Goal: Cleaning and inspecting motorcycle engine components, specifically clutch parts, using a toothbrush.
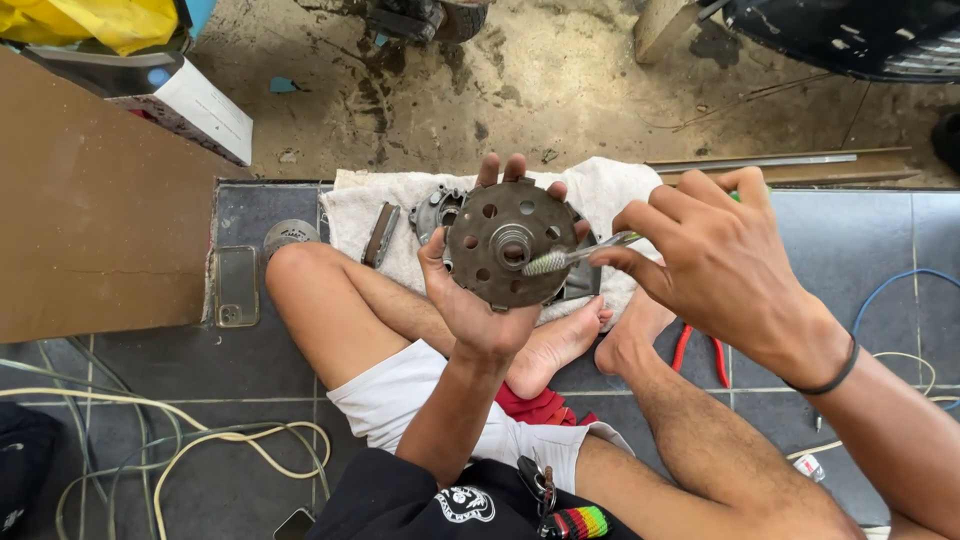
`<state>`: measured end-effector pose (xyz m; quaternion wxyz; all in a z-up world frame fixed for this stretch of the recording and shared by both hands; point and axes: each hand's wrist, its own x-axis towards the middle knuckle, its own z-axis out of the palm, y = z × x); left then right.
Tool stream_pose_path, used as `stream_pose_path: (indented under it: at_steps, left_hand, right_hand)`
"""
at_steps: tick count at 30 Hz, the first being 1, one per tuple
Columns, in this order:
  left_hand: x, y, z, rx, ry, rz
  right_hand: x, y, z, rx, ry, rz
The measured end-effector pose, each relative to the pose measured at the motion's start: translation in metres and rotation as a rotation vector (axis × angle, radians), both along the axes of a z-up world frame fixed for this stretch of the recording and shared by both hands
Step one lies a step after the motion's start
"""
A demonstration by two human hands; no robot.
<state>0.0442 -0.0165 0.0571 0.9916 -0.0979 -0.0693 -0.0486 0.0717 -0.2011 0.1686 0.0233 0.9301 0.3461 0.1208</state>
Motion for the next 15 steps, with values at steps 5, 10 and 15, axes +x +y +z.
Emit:
stream_pose_path:
  at_steps: [5,10,15]
  left_hand:
    - [-0.005,0.001,0.002,-0.01,0.007,-0.014]
    - [-0.003,0.008,0.003,0.033,0.004,0.03]
    - [-0.011,0.012,0.004,0.117,-0.01,0.089]
  right_hand:
    - [-0.014,0.001,-0.013,0.013,0.148,0.089]
    - [-0.032,-0.003,-0.017,0.011,0.184,0.031]
    - [-0.042,-0.003,-0.004,0.156,0.258,-0.035]
